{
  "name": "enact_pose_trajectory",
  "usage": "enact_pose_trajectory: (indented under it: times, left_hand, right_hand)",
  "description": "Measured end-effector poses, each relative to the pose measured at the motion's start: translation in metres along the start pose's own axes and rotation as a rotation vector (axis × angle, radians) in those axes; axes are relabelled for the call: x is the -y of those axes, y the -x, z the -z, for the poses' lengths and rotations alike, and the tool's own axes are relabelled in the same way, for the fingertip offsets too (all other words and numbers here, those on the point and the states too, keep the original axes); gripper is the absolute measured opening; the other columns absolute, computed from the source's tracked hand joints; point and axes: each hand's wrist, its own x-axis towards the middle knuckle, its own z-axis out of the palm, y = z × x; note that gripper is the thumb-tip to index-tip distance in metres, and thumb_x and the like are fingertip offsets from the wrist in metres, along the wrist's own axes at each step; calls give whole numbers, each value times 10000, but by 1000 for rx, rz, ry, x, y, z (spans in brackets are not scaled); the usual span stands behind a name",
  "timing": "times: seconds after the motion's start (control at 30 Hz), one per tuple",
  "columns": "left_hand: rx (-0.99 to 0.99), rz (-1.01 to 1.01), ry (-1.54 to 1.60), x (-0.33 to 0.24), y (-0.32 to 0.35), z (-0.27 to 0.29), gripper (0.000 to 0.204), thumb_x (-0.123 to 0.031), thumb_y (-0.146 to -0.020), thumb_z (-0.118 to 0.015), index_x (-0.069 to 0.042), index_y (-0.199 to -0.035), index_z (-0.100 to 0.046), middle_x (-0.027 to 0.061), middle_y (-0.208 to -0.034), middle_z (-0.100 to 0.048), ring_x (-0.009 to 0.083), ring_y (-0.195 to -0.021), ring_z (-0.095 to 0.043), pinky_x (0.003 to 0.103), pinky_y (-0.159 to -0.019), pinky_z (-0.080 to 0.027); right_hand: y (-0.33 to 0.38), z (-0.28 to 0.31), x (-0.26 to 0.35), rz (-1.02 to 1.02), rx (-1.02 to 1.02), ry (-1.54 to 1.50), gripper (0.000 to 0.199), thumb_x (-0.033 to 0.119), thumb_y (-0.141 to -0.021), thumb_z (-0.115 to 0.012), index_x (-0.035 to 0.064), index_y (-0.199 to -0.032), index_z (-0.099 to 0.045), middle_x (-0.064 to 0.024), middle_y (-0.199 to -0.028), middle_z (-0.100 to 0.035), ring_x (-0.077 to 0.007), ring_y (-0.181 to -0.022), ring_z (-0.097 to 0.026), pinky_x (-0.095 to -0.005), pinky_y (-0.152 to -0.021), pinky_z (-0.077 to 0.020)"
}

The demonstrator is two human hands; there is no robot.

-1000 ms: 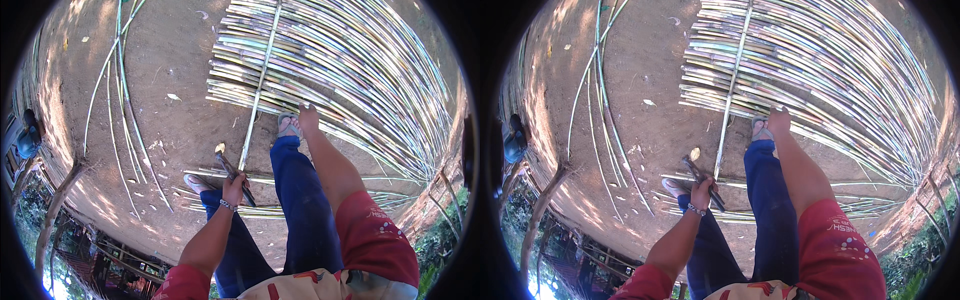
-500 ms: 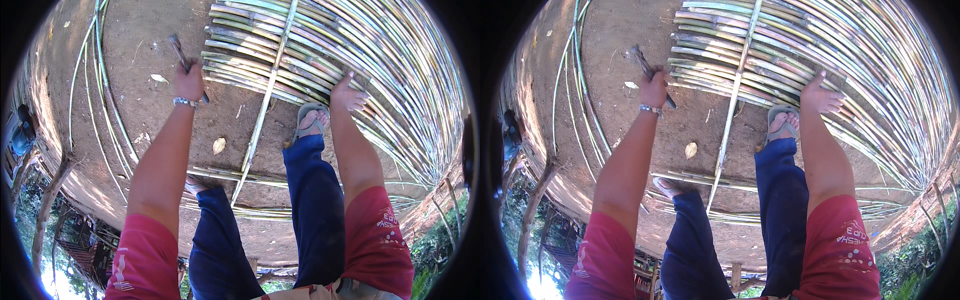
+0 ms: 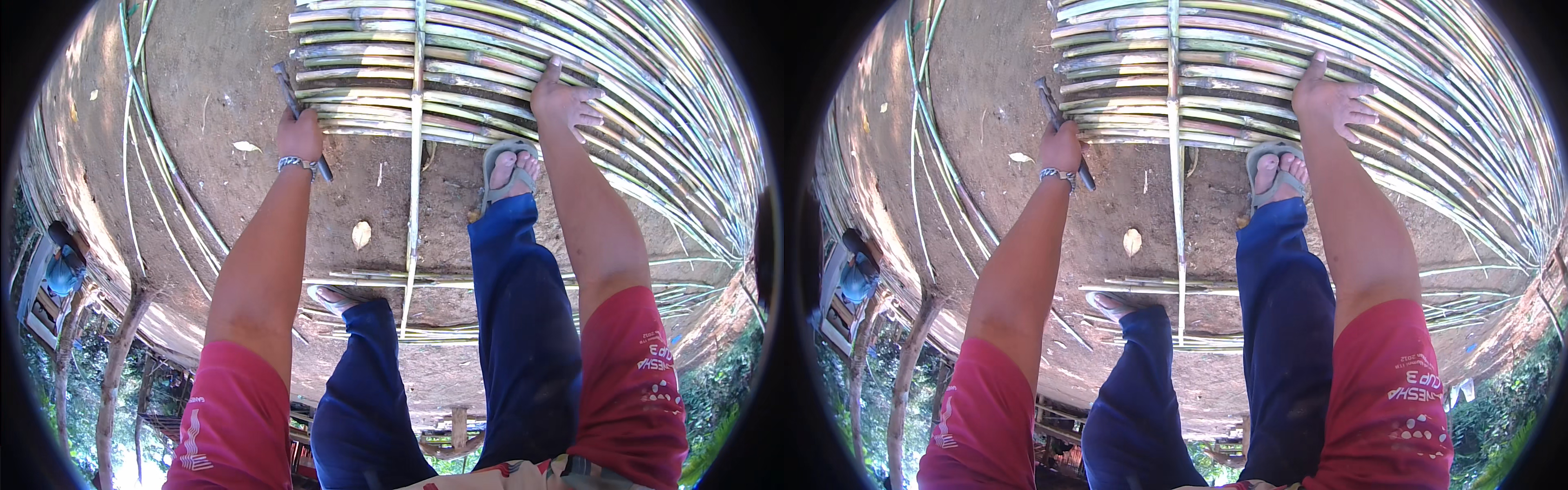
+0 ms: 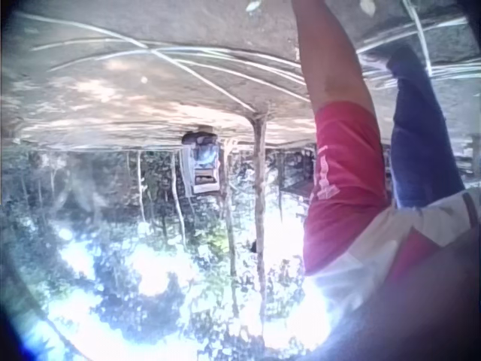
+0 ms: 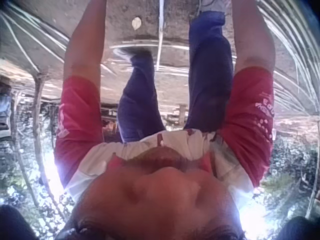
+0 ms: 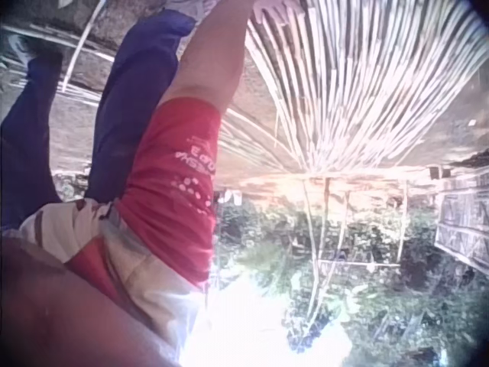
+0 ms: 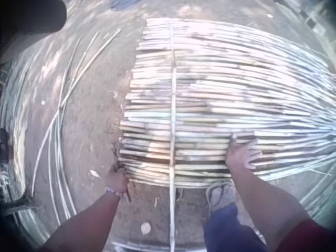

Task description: The person arranges long bamboo strips on the ground to form a rectangular grid. They use pliers to cut and secure the strips, then tie the intersections with wire to create a woven mat structure.

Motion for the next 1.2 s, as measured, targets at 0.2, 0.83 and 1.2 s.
enact_pose_trajectory:
  times: [0.2, 0.83, 1.2]
  left_hand:
    - [-142, -257, -132, 3, 52, -25, 420, -232, -880, -554, -4, -1229, -607, 147, -788, -636, 290, -734, -643, 408, -707, -503]
    - [492, -54, 183, -42, 13, -84, 241, -185, -914, -551, 39, -988, -600, 102, -806, -713, 165, -576, -553, 301, -568, -469]
    - [462, 80, 210, -47, 12, -84, 204, -173, -874, -571, 26, -857, -608, 105, -680, -640, 194, -533, -537, 359, -553, -436]
  right_hand:
    - [-7, 3, -17, 47, -26, 40, 1205, 805, -875, -398, -69, -1545, 92, -390, -1587, -21, -462, -1512, 88, -703, -1144, -53]
    - [-12, -2, -29, 114, -4, -31, 1098, 766, -888, -439, 30, -1590, -25, -375, -1595, -52, -447, -1521, 2, -648, -1174, -55]
    - [-38, 6, -157, 760, -247, 275, 906, 695, -952, -389, 112, -1600, -140, -299, -1620, -78, -468, -1509, -42, -660, -1166, -71]
